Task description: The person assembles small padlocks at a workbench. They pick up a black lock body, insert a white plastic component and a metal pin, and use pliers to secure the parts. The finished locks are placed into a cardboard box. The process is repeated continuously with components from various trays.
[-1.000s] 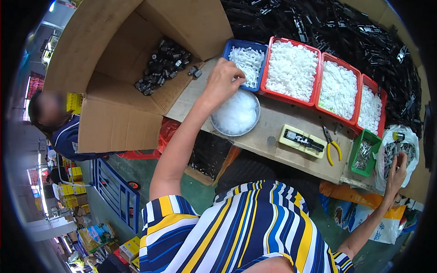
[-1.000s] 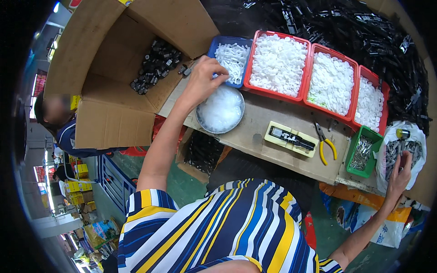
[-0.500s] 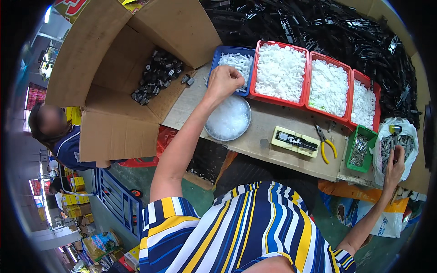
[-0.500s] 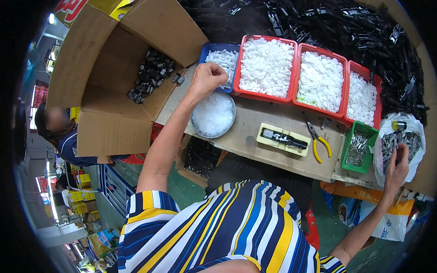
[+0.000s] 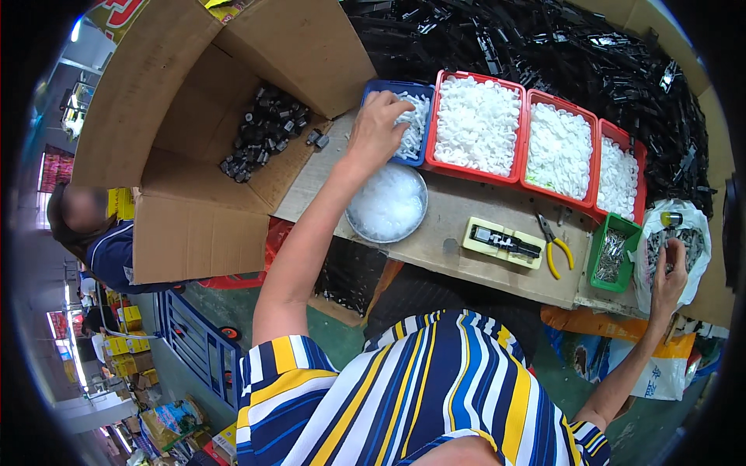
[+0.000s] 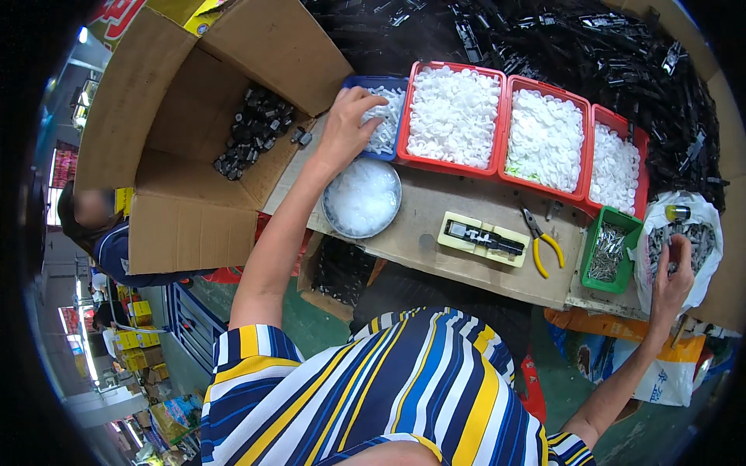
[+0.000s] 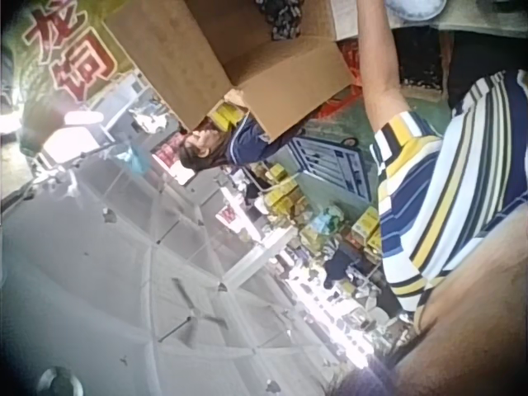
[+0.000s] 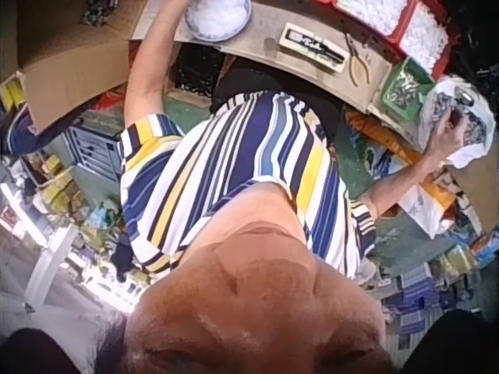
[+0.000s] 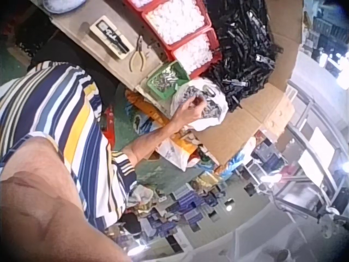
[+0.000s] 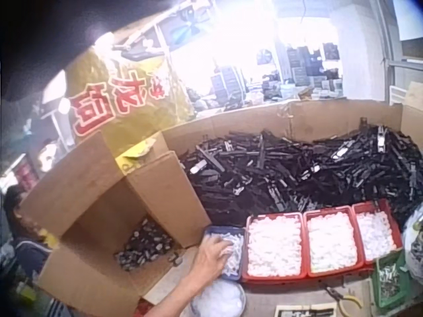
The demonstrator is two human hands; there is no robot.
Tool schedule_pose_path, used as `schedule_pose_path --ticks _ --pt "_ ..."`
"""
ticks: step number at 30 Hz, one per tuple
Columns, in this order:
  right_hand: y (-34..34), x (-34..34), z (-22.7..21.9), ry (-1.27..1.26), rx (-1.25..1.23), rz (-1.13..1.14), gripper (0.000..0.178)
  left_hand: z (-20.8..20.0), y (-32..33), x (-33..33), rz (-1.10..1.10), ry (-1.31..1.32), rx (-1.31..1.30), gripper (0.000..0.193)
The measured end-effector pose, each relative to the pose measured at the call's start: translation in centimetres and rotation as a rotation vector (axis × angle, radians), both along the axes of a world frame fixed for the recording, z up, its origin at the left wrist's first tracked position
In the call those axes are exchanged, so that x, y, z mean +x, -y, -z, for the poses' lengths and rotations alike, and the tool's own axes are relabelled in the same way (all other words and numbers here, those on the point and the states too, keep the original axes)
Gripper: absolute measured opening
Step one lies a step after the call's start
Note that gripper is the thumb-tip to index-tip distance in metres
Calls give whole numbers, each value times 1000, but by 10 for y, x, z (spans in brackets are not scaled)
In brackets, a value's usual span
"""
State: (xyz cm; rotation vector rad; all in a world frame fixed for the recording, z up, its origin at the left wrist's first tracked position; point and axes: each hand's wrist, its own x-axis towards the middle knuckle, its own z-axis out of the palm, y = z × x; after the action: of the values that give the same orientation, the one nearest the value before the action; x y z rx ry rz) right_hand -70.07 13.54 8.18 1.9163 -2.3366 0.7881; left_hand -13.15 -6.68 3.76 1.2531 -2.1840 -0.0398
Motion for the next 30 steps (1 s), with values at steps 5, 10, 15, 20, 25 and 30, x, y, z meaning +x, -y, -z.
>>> schedule_pose_path --ticks 5,10,15,20,25,30 --pt "-1 5 3 31 -15 -23 21 1 21 -3 65 89 -43 17" --pt "-8 5 5 43 -4 0 22 -18 13 5 88 40 -36 14" --pt "-10 8 11 63 -4 -11 23 -45 -19 17 4 -54 162 12" --pt "1 18 14 94 -12 -79 26 -59 -53 32 10 17 148 10" --pt "5 36 0 102 -1 -100 24 -53 -72 32 75 70 196 12" --pt "7 46 -9 78 -1 -138 23 -31 -82 33 73 65 263 10"
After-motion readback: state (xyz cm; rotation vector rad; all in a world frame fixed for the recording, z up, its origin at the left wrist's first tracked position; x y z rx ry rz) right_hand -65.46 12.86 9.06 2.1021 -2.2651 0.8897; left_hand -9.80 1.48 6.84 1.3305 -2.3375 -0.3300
